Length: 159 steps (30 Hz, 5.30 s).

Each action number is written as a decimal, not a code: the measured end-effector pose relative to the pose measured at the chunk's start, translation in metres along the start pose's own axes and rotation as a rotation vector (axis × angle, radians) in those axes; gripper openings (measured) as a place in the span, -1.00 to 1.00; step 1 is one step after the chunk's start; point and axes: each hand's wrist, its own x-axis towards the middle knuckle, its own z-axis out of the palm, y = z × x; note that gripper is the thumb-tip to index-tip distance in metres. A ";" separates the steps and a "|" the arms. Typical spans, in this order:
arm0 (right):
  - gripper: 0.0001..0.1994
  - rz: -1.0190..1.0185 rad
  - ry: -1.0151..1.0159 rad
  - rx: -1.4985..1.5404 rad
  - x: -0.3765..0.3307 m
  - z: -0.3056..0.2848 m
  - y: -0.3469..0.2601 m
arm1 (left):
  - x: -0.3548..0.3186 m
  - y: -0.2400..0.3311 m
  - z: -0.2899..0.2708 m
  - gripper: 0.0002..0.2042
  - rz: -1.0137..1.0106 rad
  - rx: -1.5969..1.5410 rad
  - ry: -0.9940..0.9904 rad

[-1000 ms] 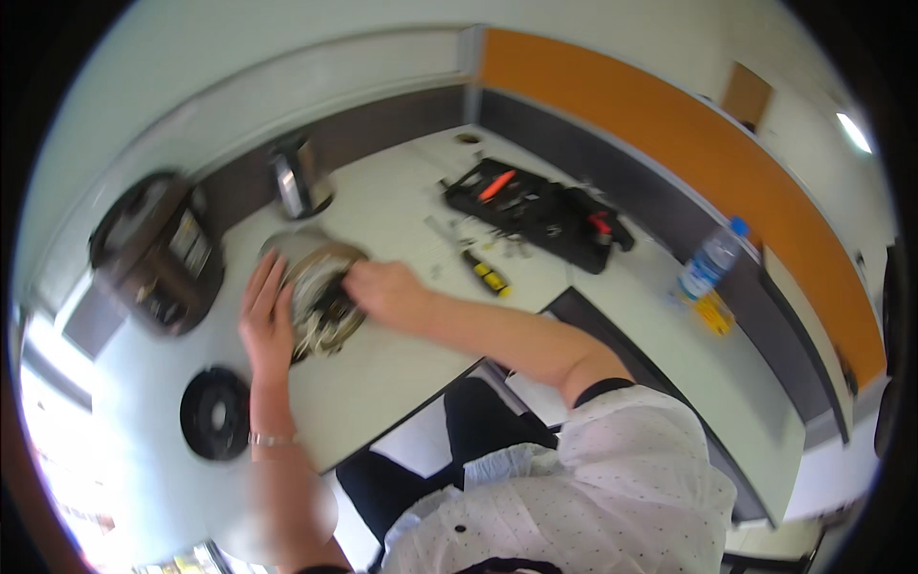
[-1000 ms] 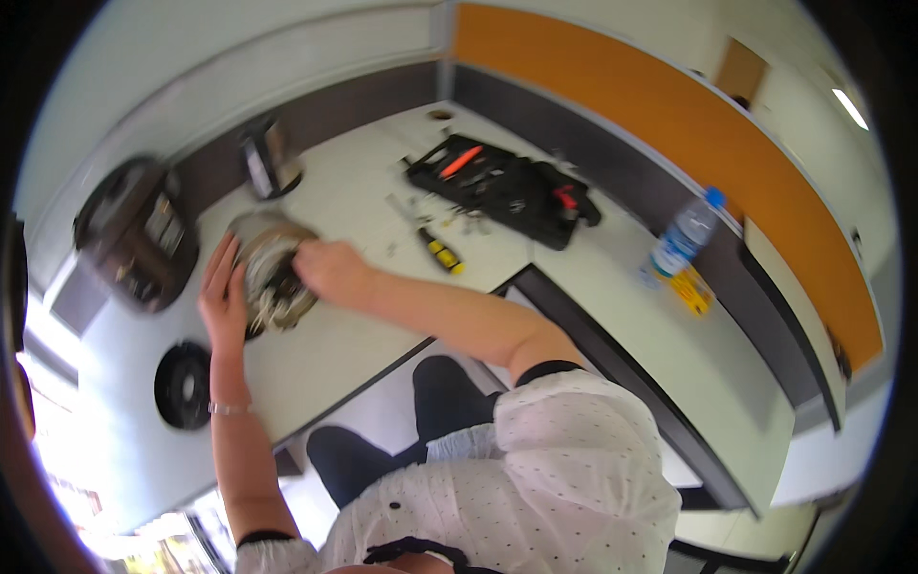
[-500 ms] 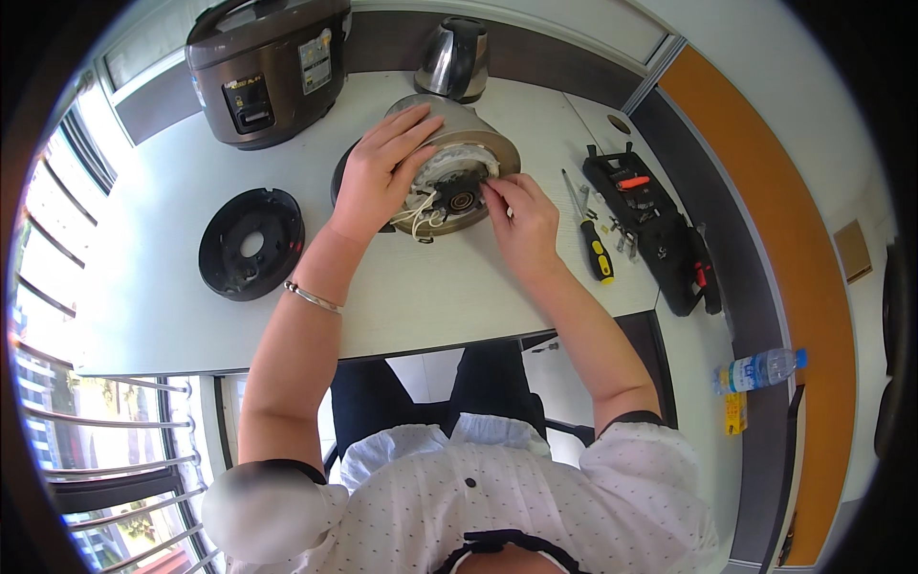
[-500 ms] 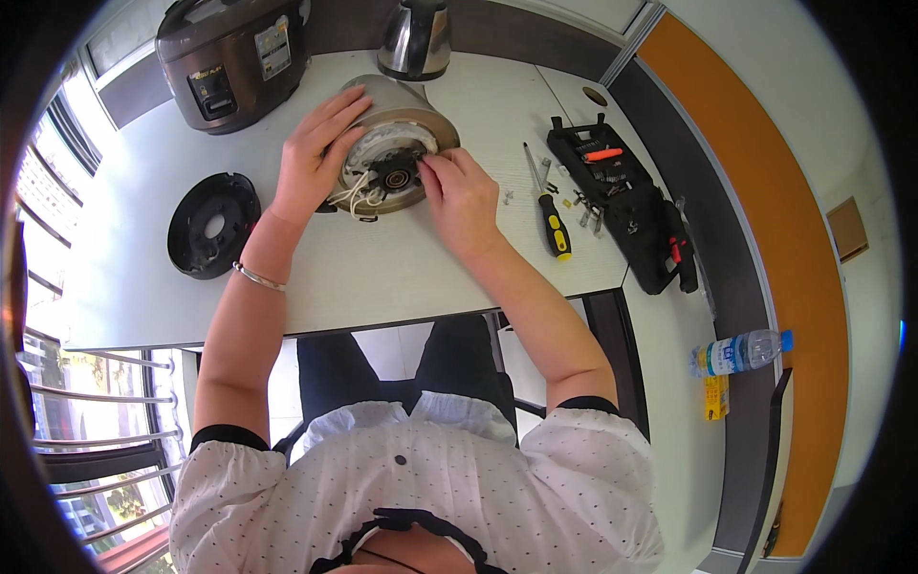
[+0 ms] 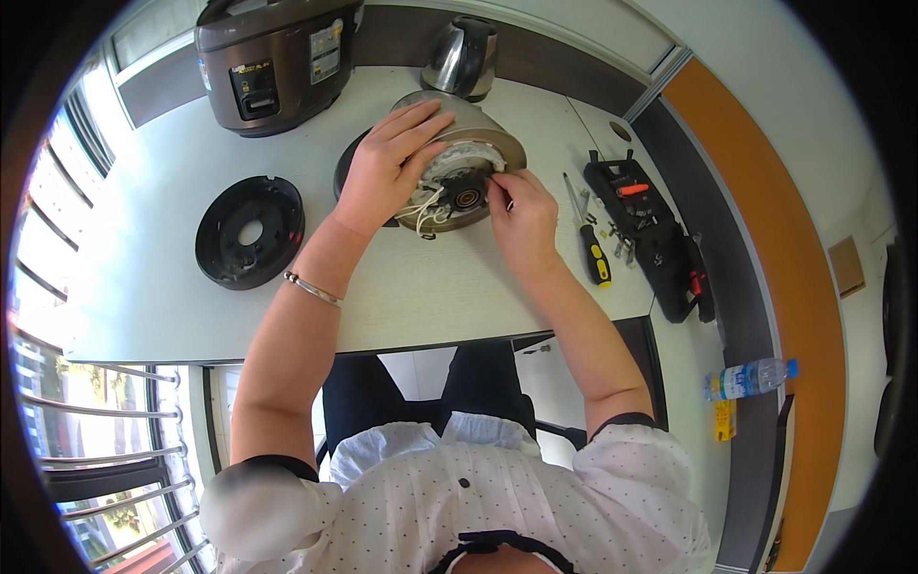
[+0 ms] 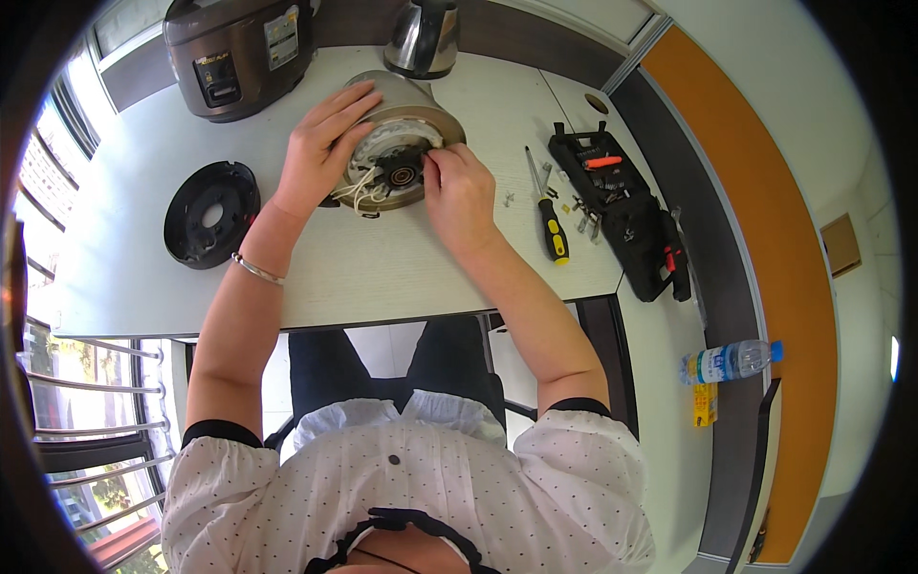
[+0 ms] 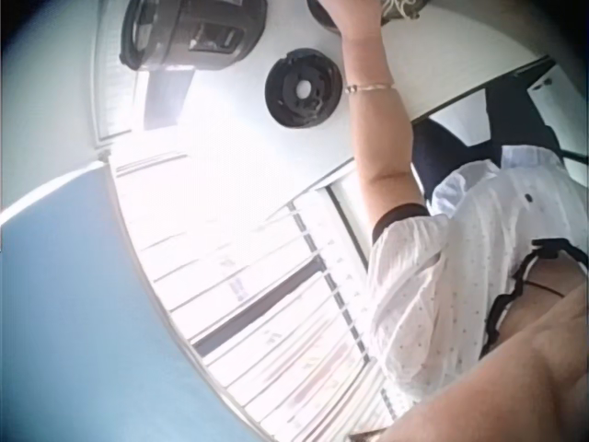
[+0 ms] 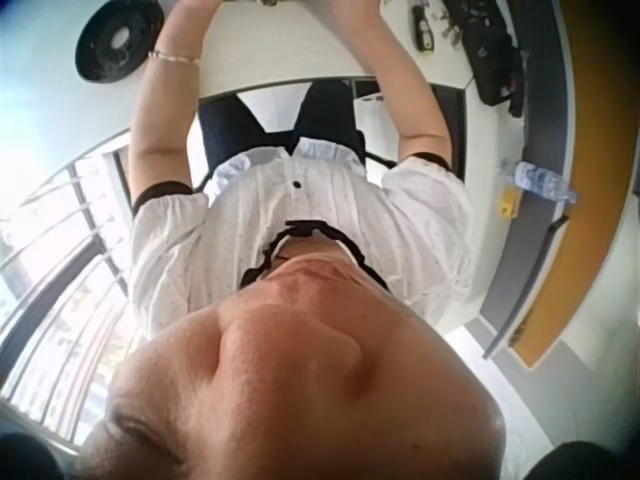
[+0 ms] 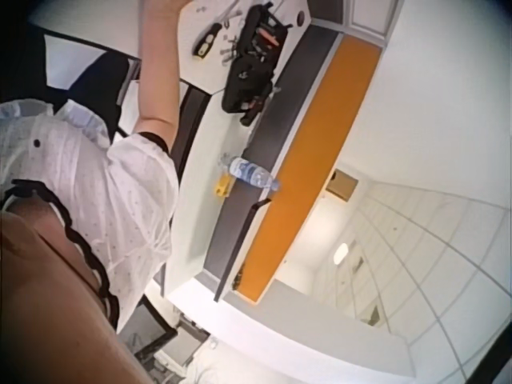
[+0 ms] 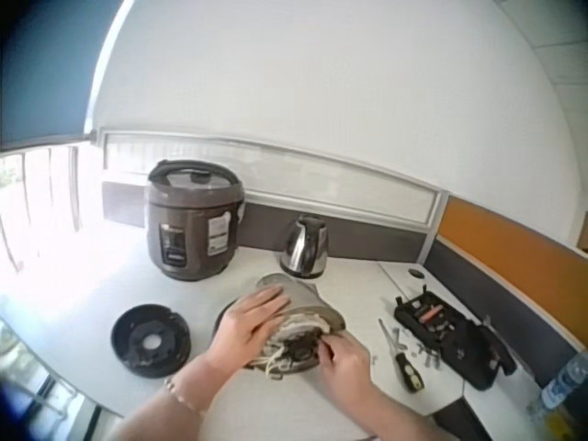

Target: The person uses a screwdriver to remove screws from the base of a kettle. They then lift off the base cover to reveal the internal heating element and wiring, and proceed to manipulate the internal components with their hands.

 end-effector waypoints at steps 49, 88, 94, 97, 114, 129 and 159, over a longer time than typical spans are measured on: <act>-0.95 -0.087 -0.109 -0.139 0.001 -0.001 0.010 | 0.002 0.000 -0.001 -0.71 -0.054 -0.018 -0.092; -0.83 -0.353 -0.072 -0.142 0.006 -0.011 0.015 | -0.001 -0.002 0.000 -0.70 0.008 0.000 0.000; -0.89 -0.148 -0.021 -0.096 -0.001 -0.004 0.011 | -0.001 0.002 0.000 -0.71 -0.002 -0.005 0.009; -0.90 -0.107 -0.017 -0.101 -0.002 -0.003 0.010 | -0.001 0.000 0.000 -0.69 -0.003 -0.004 -0.025; -0.82 -0.487 -0.105 -0.172 0.010 -0.011 0.022 | 0.000 0.000 -0.001 -0.68 -0.006 -0.014 -0.030; -0.79 -0.461 -0.070 -0.246 0.007 -0.012 0.019 | -0.001 -0.001 0.000 -0.68 -0.009 0.002 -0.025; -0.86 0.966 -0.021 0.893 -0.009 0.000 -0.007 | -0.001 -0.003 0.002 -0.69 0.001 -0.002 0.007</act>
